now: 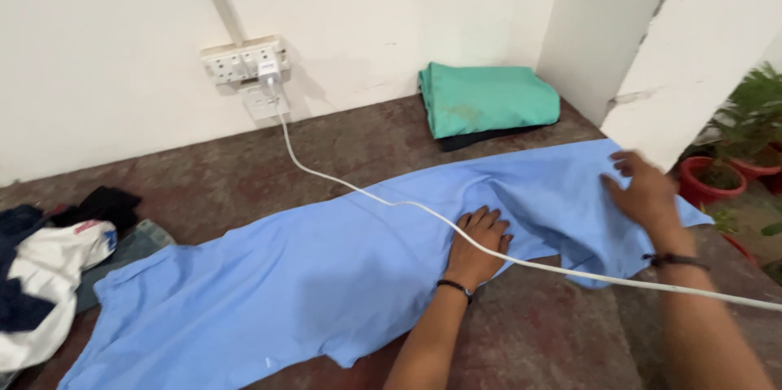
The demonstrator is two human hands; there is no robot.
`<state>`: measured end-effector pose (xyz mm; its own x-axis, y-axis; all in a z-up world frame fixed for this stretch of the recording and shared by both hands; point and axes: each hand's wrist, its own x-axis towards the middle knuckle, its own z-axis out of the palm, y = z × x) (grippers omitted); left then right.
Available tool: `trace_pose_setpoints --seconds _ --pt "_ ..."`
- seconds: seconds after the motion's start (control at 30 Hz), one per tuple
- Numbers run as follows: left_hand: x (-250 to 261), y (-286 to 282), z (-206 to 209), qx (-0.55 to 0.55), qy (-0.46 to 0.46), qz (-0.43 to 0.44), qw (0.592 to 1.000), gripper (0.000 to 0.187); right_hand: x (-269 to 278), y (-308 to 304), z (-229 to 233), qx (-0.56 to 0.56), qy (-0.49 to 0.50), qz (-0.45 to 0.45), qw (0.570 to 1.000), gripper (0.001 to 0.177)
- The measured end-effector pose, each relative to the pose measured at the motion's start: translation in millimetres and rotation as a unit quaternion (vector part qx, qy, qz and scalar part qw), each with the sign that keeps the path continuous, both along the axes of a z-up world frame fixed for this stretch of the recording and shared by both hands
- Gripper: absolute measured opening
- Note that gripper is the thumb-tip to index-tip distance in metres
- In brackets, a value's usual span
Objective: The person folds a light blue garment on a countertop, smoothing and aligning edges before stacking it with other folded items. Then the person unfolds and refolds a white t-shirt with red trim, smoothing it flat on the surface.
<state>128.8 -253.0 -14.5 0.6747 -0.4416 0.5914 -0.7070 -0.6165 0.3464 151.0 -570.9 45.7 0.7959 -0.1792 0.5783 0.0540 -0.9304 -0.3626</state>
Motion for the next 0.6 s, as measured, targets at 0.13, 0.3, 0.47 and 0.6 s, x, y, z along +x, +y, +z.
trace_pose_setpoints --seconds 0.13,0.3,0.47,0.6 --pt "-13.9 -26.7 4.2 -0.012 -0.004 -0.048 0.999 0.029 -20.7 -11.4 -49.6 0.026 -0.079 -0.035 0.996 0.03" --pt "-28.2 -64.7 12.5 0.008 0.028 -0.044 0.999 0.038 -48.6 -41.3 -59.5 0.181 -0.078 -0.16 0.967 0.027" --pt "-29.1 -67.3 10.8 -0.003 0.047 -0.032 0.998 0.028 -67.8 -64.0 -32.2 0.172 0.185 -0.245 0.936 0.056" --pt "-28.5 -64.1 12.0 0.004 0.03 -0.031 0.999 0.035 -67.5 -70.5 -13.0 0.263 0.375 -0.199 0.866 0.062"
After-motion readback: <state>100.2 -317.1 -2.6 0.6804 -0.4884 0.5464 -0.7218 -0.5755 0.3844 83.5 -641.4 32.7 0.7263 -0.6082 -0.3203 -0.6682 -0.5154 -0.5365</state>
